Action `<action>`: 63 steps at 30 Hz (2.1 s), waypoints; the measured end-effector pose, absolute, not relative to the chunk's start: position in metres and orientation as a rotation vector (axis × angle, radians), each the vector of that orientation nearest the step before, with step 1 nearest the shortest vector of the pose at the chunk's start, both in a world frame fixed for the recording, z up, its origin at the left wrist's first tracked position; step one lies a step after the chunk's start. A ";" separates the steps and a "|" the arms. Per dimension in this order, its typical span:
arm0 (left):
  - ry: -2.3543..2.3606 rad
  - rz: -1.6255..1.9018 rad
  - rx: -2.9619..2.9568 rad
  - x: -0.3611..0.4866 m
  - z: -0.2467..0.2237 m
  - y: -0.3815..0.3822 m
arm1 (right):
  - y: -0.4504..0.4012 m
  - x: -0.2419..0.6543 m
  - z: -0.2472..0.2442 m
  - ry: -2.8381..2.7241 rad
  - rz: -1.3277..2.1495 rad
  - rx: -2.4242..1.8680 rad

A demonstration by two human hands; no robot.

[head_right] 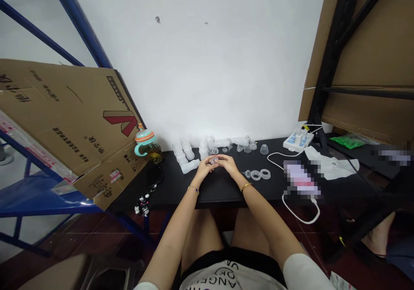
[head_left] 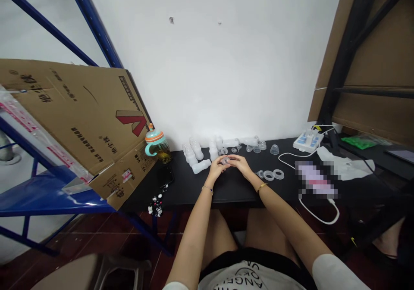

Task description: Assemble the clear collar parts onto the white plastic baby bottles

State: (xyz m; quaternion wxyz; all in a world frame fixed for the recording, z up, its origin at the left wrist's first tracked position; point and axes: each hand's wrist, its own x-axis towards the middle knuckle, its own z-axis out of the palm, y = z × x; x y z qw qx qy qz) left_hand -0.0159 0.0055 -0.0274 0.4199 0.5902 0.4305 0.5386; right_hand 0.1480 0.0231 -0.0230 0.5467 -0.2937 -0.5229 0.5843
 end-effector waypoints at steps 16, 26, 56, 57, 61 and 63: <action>1.131 1.307 1.454 -0.016 -0.026 0.007 | 0.031 0.149 -0.028 -1.311 1.334 -0.777; 1.138 1.285 1.473 -0.017 -0.028 0.009 | 0.027 0.151 -0.023 -1.344 1.246 -0.816; 1.127 1.233 1.556 -0.014 -0.024 0.003 | 0.026 0.153 -0.024 -1.153 1.312 -0.829; 1.139 1.235 1.557 -0.014 -0.024 0.003 | 0.025 0.153 -0.023 -1.147 1.317 -0.826; 1.163 1.253 1.559 -0.013 -0.023 0.001 | 0.025 0.154 -0.023 -1.131 1.343 -0.812; 1.153 1.248 1.557 -0.013 -0.022 0.001 | 0.025 0.154 -0.023 -1.125 1.356 -0.802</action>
